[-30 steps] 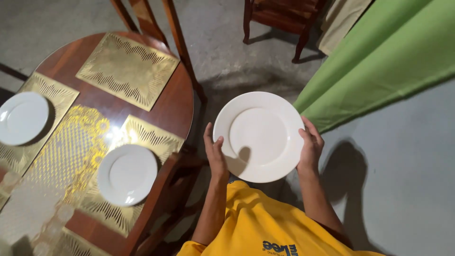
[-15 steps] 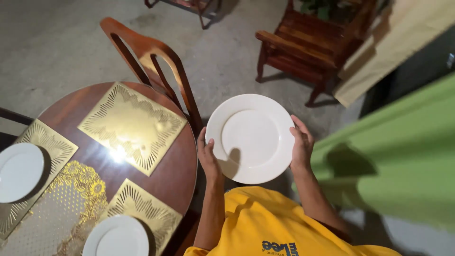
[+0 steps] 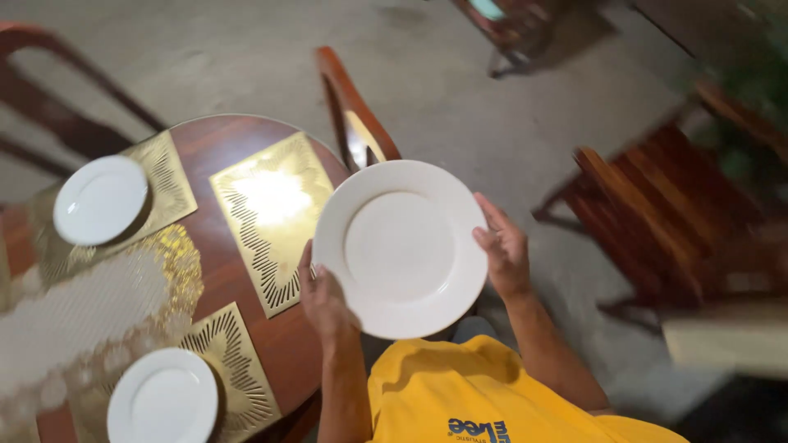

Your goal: Arranging plates and a centerpiece bowl on a dining table from a nearby side bench.

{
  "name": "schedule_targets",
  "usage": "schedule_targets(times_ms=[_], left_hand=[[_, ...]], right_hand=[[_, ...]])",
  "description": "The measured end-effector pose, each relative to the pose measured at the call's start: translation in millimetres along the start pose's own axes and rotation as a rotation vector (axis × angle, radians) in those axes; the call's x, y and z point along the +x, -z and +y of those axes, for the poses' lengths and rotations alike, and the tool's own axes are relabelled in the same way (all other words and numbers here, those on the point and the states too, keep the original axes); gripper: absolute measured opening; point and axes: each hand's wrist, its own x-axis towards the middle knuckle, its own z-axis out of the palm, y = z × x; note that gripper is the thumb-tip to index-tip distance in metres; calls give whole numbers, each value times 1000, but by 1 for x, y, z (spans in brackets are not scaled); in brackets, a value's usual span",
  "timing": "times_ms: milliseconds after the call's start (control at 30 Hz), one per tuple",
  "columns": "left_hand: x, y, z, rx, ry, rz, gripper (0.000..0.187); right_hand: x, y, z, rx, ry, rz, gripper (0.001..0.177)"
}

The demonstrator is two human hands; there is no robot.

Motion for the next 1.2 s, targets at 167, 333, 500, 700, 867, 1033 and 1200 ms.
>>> schedule_targets(times_ms=[167,333,500,700,867,1033,1200], left_hand=[[7,-35,17,-156,-114,295,46],[10,-56,2,-184,-259,544,46],[22,-71,-21,-342,-373,759,45],[58,-82,-35,-339,-392,951,49],[113,-76,-43,-410,-428,1075,48],[152,-69,-42,-454,-569,1178,47],[186,-79,-29,-404,-511,1301,49]], right_hand=[[111,-9,-9,-291,135,-381,75],[194,-31,-3,-412,318,-788,79],[255,-65,9,-430,419,-1099,83],[302,-118,18,-473,541,-1255,77],[353,-179,35,-590,727,-1358,74],[397,-242,33,-866,756,-1558,78],[453,-302,35,-711,907,-1831,81]])
